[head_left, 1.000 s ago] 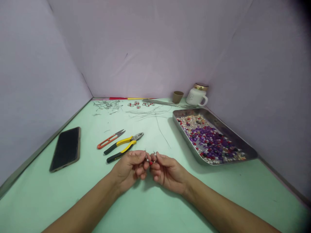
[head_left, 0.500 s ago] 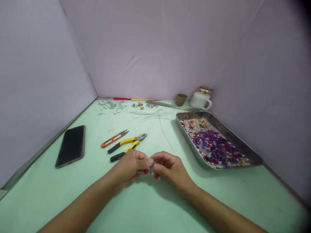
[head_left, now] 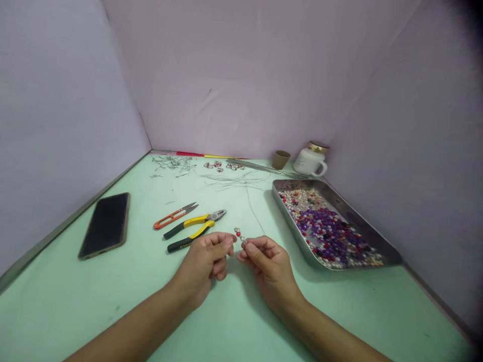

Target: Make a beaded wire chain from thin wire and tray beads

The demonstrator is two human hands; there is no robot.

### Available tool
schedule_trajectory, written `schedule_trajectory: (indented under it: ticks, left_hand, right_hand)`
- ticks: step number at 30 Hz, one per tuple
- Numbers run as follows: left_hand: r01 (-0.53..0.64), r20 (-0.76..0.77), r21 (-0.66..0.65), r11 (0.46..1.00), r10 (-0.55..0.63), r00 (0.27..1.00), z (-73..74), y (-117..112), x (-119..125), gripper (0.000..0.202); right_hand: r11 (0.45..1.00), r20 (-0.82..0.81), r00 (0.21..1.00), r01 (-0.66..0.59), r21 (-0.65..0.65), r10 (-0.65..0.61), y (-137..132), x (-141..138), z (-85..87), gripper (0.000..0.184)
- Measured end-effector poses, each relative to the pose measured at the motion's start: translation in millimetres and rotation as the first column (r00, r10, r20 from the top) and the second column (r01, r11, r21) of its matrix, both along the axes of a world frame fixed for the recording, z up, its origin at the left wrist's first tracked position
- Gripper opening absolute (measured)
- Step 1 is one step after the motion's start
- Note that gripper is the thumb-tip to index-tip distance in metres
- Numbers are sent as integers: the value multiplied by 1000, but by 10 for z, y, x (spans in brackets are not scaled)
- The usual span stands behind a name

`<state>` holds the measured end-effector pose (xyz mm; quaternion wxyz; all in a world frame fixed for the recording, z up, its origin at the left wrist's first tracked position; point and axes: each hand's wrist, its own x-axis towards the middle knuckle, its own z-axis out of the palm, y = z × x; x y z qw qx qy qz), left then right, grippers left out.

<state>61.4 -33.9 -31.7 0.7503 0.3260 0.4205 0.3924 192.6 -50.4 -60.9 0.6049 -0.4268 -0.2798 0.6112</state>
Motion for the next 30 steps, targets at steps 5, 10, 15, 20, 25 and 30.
schedule_trajectory:
  ticks: [5,10,15,20,25,30]
  left_hand:
    - [32,83,-123,992,-22,996,-16,57,-31,14]
    - [3,35,-77,997,-1,999,-42,63,-62,14]
    - [39,-17,-8,999,-39,999,-64,74,-66,21]
    - [66,-40,33,997,-65,997,-64,79,-67,20]
    - [115,-115,108,987,-103,988,-63,87,-61,12]
    - [132,-292,196,972,-71,954,-72,96,-66,10]
  right_hand:
    - [993,58,991,-119,-8,119,-26,-17,0,19]
    - [984,175,968,-170,-57,178,-20,-7,6,23]
    - [972,306,923,-227,-55,233,-16,-5,18,22]
    - [974,333,918,-225,-9,215,-13,3,19,21]
    - [977,370,911,-210,31,184,-8,29,10,20]
    - [972,443,869,-232,-28,220,1,40,1,24]
